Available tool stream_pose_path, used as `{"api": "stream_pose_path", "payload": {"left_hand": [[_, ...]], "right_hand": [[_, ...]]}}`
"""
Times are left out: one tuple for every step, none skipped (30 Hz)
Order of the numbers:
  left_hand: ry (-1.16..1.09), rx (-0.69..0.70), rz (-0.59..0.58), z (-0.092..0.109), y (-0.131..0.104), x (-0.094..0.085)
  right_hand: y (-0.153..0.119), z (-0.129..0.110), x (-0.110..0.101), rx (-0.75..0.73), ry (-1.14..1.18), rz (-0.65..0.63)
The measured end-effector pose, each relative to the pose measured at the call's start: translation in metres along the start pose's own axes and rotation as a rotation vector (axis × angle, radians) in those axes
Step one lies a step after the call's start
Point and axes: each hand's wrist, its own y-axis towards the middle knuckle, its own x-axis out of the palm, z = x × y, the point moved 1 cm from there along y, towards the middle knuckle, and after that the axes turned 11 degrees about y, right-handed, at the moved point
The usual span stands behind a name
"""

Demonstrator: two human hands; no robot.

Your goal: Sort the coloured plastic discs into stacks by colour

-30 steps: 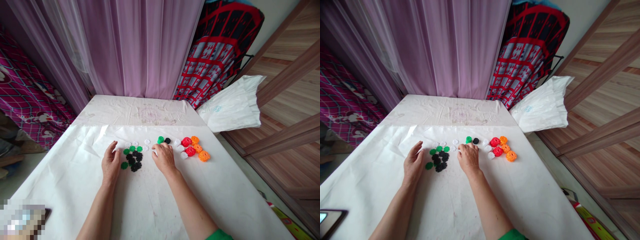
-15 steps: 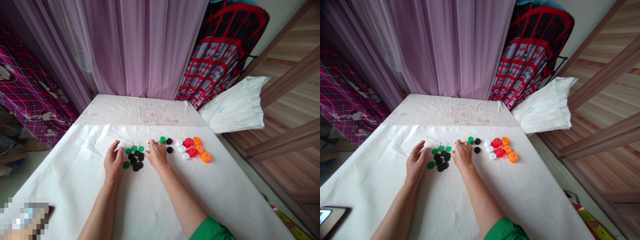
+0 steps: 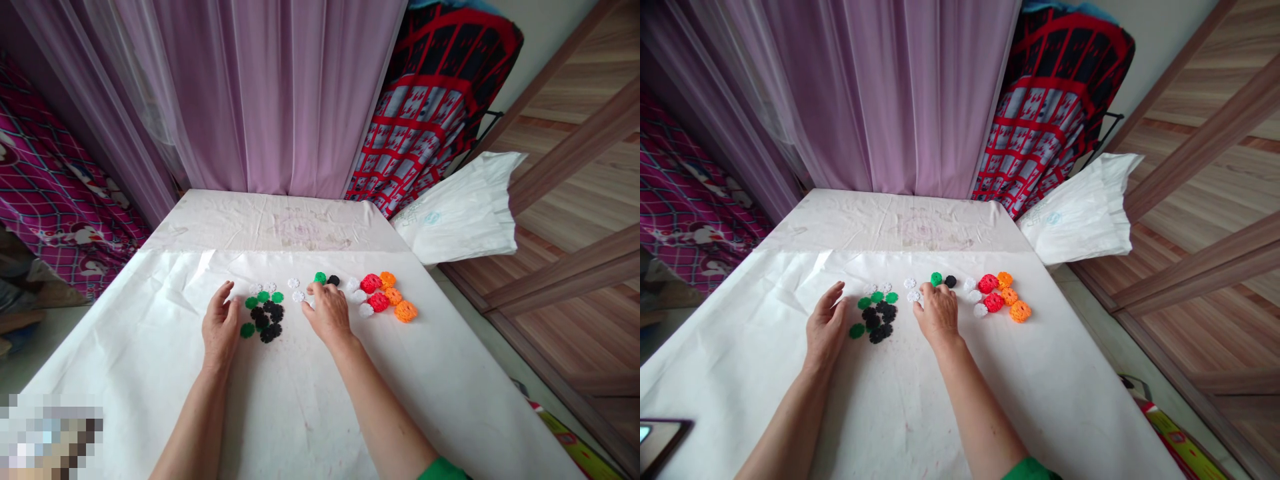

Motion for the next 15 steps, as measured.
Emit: {"api": "stream_pose_path", "payload": {"left_hand": [[-0.002, -0.005, -0.002, 0.000, 0.000, 0.000], [-0.002, -0.006, -0.006, -0.001, 0.000, -0.001], [-0.003, -0.005, -0.010, -0.001, 0.000, -0.001], [-0.003, -0.003, -0.014, -0.002, 0.000, -0.001], [-0.002, -0.001, -0.017, -0.003, 0.001, -0.001], [-0.003, -0.001, -0.017, -0.003, 0.001, -0.001], [-0.003, -0.002, -0.016, -0.003, 0.001, 0.000], [-0.003, -0.004, -0.015, -0.004, 0.001, 0.000], [-0.003, -0.006, -0.014, -0.004, 0.001, 0.000], [-0.002, -0.007, -0.014, -0.003, 0.001, 0.000], [0.001, -0.007, -0.013, -0.003, 0.001, 0.000], [0.008, -0.007, -0.013, -0.003, 0.001, 0.000], [0.016, -0.006, -0.013, -0.002, 0.001, 0.000], [0.023, -0.006, -0.011, -0.002, 0.001, 0.000], [0.028, -0.006, -0.010, -0.002, 0.001, 0.000]], "right_hand": [[0.003, -0.004, 0.003, -0.004, -0.022, -0.020], [0.005, -0.007, 0.007, -0.004, -0.044, -0.039], [0.008, -0.011, 0.011, -0.002, -0.061, -0.056], [0.010, -0.013, 0.014, 0.003, -0.071, -0.071], [0.012, -0.016, 0.017, 0.012, -0.073, -0.083], [0.013, -0.017, 0.019, 0.025, -0.070, -0.094], [0.014, -0.018, 0.021, 0.041, -0.062, -0.105], [0.015, -0.019, 0.022, 0.057, -0.053, -0.116], [0.016, -0.019, 0.022, 0.074, -0.044, -0.130], [0.016, -0.020, 0.022, 0.091, -0.034, -0.145], [0.017, -0.020, 0.021, 0.106, -0.023, -0.160], [0.017, -0.020, 0.020, 0.119, -0.012, -0.174], [0.016, -0.020, 0.019, 0.128, 0.000, -0.184], [0.015, -0.020, 0.017, 0.131, 0.014, -0.184], [0.013, -0.019, 0.014, 0.126, 0.033, -0.172]]}}
